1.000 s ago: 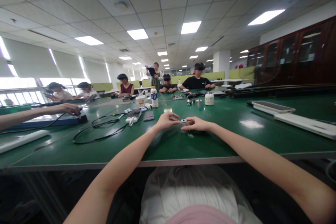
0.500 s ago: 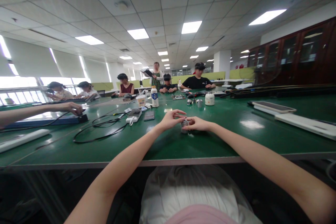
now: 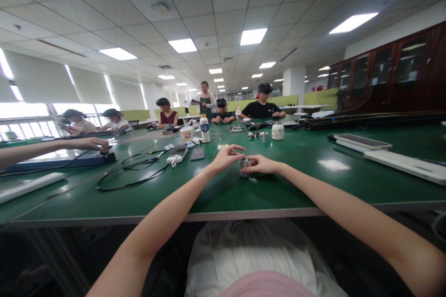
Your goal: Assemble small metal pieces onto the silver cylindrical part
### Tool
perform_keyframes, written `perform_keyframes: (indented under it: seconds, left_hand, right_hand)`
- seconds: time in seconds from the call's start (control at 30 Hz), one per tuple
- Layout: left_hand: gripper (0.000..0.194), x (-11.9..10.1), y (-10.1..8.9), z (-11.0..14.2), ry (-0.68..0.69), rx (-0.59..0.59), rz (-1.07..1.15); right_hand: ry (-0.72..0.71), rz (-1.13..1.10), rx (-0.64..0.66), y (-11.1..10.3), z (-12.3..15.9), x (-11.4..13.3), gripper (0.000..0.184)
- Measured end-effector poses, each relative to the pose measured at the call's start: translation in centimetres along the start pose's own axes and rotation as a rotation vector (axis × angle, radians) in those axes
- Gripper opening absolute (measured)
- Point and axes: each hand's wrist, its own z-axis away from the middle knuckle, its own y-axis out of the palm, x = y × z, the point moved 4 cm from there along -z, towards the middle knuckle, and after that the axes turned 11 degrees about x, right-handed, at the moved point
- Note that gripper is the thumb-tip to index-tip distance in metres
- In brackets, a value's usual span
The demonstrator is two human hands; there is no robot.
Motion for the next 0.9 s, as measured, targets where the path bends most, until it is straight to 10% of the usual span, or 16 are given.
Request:
perform_keyframes:
  seconds: [0.4,0.6,0.9]
  left_hand:
    - [0.044,1.2,-2.3,0.3,-0.036,-0.31,-0.226]
    - [0.047,5.5,-3.1,1.3,-0.252,-0.026,-0.31]
    - [0.041,3.7,-2.5,0.6,-0.12,-0.105,-0.299]
  right_hand:
    - [0.007,0.027,-0.003,0.0,0.1,0.0,0.053]
    - [0.006,0.006,0.006,0.1,0.3,0.3,0.053]
    - [0.006,0.008,-0.001,0.1,0.3,0.3,0.056]
